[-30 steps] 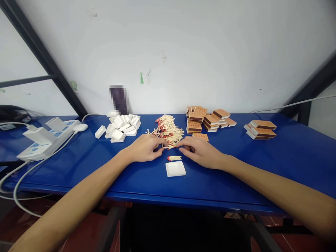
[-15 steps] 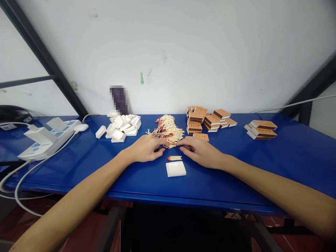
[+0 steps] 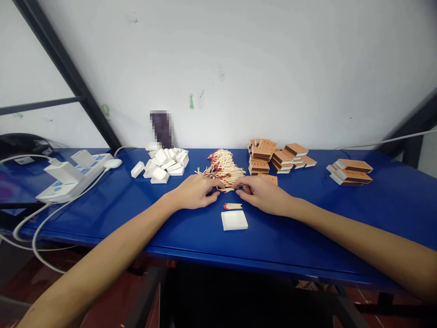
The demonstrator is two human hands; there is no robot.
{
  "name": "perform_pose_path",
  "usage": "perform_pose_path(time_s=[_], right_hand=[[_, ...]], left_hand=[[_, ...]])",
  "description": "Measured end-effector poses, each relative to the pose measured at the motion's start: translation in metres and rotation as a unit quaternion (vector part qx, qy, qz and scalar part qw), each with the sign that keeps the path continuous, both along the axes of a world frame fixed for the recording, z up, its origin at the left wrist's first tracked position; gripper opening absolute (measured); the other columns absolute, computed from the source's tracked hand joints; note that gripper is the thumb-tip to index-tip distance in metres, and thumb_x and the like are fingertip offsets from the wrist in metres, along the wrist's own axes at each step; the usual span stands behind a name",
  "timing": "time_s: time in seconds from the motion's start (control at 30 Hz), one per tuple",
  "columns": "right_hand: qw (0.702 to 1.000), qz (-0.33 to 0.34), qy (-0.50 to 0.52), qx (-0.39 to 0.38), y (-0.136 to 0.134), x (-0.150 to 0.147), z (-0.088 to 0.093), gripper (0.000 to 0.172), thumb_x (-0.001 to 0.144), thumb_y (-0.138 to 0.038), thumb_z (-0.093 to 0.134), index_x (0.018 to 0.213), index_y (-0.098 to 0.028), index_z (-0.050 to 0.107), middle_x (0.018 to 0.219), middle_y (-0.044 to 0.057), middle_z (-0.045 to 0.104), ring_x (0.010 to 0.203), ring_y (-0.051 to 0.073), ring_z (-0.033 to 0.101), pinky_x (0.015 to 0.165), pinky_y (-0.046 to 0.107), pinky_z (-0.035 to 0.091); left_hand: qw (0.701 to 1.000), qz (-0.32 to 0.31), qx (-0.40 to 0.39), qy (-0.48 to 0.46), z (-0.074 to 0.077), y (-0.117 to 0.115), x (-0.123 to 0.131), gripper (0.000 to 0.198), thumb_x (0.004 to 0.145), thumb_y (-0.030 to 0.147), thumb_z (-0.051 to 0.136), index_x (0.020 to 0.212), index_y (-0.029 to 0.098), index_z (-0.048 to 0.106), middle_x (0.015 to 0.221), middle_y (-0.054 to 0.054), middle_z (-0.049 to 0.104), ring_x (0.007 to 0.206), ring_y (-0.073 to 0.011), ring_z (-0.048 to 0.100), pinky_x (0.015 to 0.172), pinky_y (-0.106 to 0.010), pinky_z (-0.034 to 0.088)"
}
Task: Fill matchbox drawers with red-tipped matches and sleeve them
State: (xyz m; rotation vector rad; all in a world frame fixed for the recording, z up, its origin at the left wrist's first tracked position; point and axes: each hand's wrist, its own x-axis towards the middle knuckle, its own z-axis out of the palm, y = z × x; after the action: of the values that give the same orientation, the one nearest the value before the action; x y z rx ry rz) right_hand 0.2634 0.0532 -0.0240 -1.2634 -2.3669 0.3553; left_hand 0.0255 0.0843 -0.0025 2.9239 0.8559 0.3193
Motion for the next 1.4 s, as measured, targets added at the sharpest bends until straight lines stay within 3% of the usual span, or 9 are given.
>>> perform_pose_path(time_s=[0.27, 0.53, 1.4], right_hand=[[0.999, -0.015, -0.025, 0.018, 0.006, -0.012, 0.001, 0.009, 0.085, -0.019, 0.055, 0.085, -0.019, 0.064, 0.061, -0.003, 0.055, 0.055, 0.012, 0.047, 0.056, 0.024, 0.029], [0.999, -0.007, 0.006, 0.038, 0.004, -0.009, -0.008, 0.011, 0.087, -0.02, 0.053, 0.087, -0.018, 0.064, 0.059, -0.004, 0.051, 0.053, 0.012, 0.043, 0.056, 0.024, 0.03], [0.999, 0.005, 0.006, 0.032, 0.002, -0.009, -0.005, 0.009, 0.086, -0.016, 0.053, 0.086, -0.018, 0.062, 0.063, -0.003, 0.052, 0.056, 0.011, 0.044, 0.058, 0.024, 0.029]], left_hand=[[1.0, 0.002, -0.011, -0.006, -0.002, 0.0, 0.0, 0.03, 0.09, 0.025, 0.049, 0.113, 0.02, 0.068, 0.061, 0.002, 0.06, 0.057, -0.0126, 0.057, 0.06, -0.022, 0.038], [1.0, -0.013, -0.026, -0.011, 0.002, -0.001, -0.001, 0.03, 0.087, 0.021, 0.05, 0.11, 0.019, 0.069, 0.06, 0.004, 0.057, 0.056, -0.0113, 0.054, 0.06, -0.022, 0.039], [0.999, -0.019, -0.033, -0.019, 0.004, 0.0, -0.002, 0.028, 0.088, 0.023, 0.053, 0.11, 0.02, 0.07, 0.06, 0.003, 0.058, 0.055, -0.0109, 0.054, 0.059, -0.021, 0.038]])
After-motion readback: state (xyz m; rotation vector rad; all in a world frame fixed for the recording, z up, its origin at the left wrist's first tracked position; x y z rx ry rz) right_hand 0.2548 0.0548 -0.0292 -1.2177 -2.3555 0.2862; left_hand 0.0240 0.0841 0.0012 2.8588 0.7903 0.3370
